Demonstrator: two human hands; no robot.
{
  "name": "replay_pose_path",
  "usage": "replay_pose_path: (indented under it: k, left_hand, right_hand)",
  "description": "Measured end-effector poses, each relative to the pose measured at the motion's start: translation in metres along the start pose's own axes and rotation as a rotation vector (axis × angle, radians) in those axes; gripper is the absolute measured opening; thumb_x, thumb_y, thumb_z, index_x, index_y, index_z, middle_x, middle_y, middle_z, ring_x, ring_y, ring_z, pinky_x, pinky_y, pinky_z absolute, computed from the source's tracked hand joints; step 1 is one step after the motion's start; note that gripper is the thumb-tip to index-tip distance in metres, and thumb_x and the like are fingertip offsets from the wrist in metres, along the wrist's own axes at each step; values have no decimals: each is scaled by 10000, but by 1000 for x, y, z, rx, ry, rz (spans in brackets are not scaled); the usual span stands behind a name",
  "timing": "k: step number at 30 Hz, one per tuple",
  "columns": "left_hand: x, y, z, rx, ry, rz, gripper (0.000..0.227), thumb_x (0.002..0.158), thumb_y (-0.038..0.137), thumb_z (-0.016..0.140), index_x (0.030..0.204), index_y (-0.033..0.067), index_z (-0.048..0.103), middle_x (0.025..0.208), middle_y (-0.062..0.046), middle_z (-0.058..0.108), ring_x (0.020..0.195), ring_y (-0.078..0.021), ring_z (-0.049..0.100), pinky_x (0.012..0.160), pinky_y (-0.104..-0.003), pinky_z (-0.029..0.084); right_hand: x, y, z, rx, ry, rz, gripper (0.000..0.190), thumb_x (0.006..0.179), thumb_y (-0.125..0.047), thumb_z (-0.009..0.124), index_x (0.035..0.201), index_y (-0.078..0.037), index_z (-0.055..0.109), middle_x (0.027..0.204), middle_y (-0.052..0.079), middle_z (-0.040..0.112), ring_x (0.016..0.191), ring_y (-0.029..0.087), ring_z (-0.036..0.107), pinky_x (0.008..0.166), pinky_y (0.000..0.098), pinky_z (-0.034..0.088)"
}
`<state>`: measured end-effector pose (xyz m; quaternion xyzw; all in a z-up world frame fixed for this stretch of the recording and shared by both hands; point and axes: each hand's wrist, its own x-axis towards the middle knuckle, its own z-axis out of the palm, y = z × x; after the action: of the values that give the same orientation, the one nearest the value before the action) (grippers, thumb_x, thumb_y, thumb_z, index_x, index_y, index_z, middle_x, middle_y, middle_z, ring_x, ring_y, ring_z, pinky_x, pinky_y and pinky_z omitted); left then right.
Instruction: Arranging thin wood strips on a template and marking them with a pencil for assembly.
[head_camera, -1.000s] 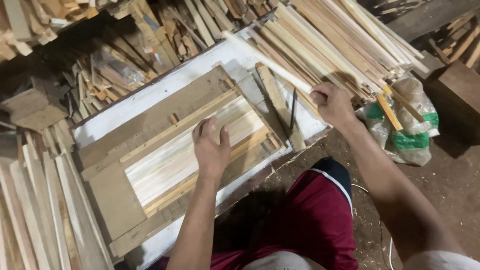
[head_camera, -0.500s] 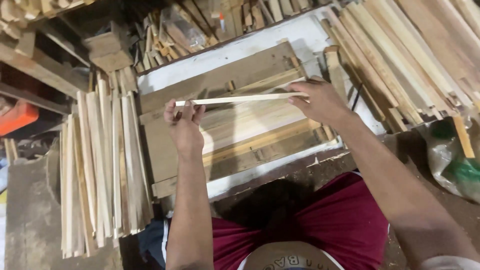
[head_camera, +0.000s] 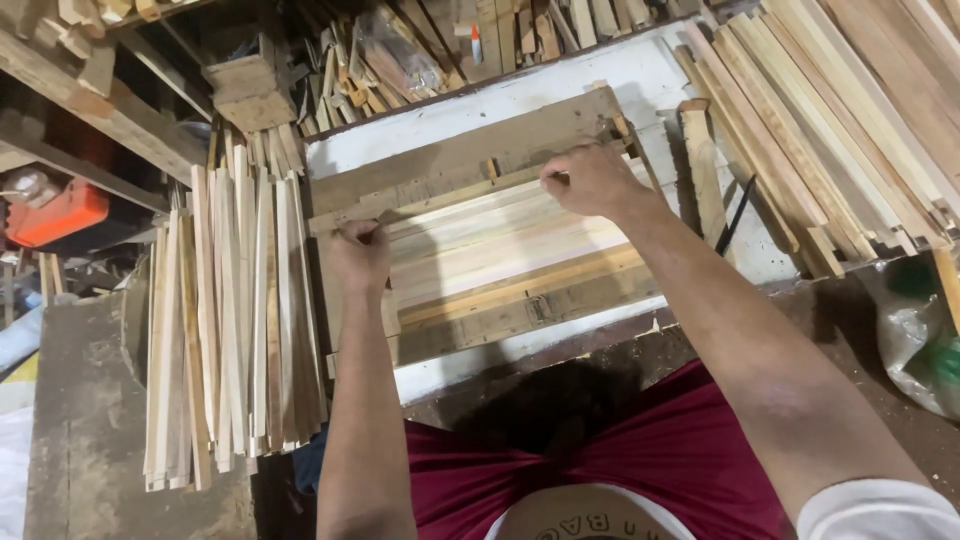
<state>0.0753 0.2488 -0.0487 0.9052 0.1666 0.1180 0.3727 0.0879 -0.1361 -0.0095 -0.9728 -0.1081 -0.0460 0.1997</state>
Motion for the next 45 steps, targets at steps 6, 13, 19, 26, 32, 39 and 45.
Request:
replay_pose_path:
  k: [6, 13, 19, 26, 32, 39, 45]
  left_hand:
    - [-22, 29, -9, 217, -35, 129, 113, 926, 144, 712, 1018, 162, 775, 996, -53, 752, 962, -242, 741, 868, -387, 597]
    - [-45, 40, 16, 473, 133, 444, 139, 932, 241, 787, 960, 105, 776, 904, -90, 768, 848, -256, 760, 740, -376, 589]
    - [-84, 99, 79, 242, 206, 709, 223, 811, 231, 809, 1014, 142, 780, 1058, -176, 644, 942, -390, 668, 831, -459, 545]
    - [-169, 196, 122, 94, -152, 791, 368, 804, 275, 811, 1083, 41, 753, 1166, -193, 608, 1107, -410, 582, 959, -465, 506]
    - [-182, 207, 152, 133, -266, 801, 349, 852, 277, 789, 1141, 91, 728, 1235, -129, 515, 1259, -343, 449, 1143, -488, 311]
    - [-179, 198, 146, 49, -311, 786, 342, 897, 323, 757, 1186, 148, 700, 1299, -78, 479, 1298, -306, 422, 1150, -481, 319]
    - [-169, 206, 135, -174, -370, 601, 371, 977, 336, 660, 1253, 90, 686, 1258, -125, 605, 1268, -336, 571, 1121, -463, 418]
  right_hand:
    - [-10, 0, -8, -65, 14, -20, 243, 941, -380, 603, 1043, -283, 801, 904, 32, 787, 879, 311, 747, 853, 453, 570]
    - [-45, 57, -31, -42, 264, 19, 164, 895, -350, 663, 973, -277, 787, 856, -5, 778, 824, 265, 744, 782, 402, 591]
    - [-127, 184, -51, -291, 427, 535, 119, 931, -368, 702, 1015, -387, 784, 841, -132, 740, 760, 162, 725, 763, 329, 599]
    - [-206, 250, -42, -541, 263, 821, 238, 937, -438, 659, 1022, -248, 773, 930, 33, 757, 1020, 275, 709, 800, 390, 605]
    - [-196, 207, -70, -429, 198, 903, 290, 966, -387, 616, 1100, -130, 631, 1028, 92, 736, 1114, 294, 662, 886, 417, 581]
    - [-202, 218, -70, -183, 246, 885, 253, 1009, -316, 636, 1147, -107, 597, 1038, 159, 720, 1106, 383, 661, 936, 494, 550]
    - [-203, 158, -89, 292, 484, 536, 175, 1004, -163, 681, 1155, -76, 661, 979, 179, 717, 1018, 397, 694, 899, 479, 543]
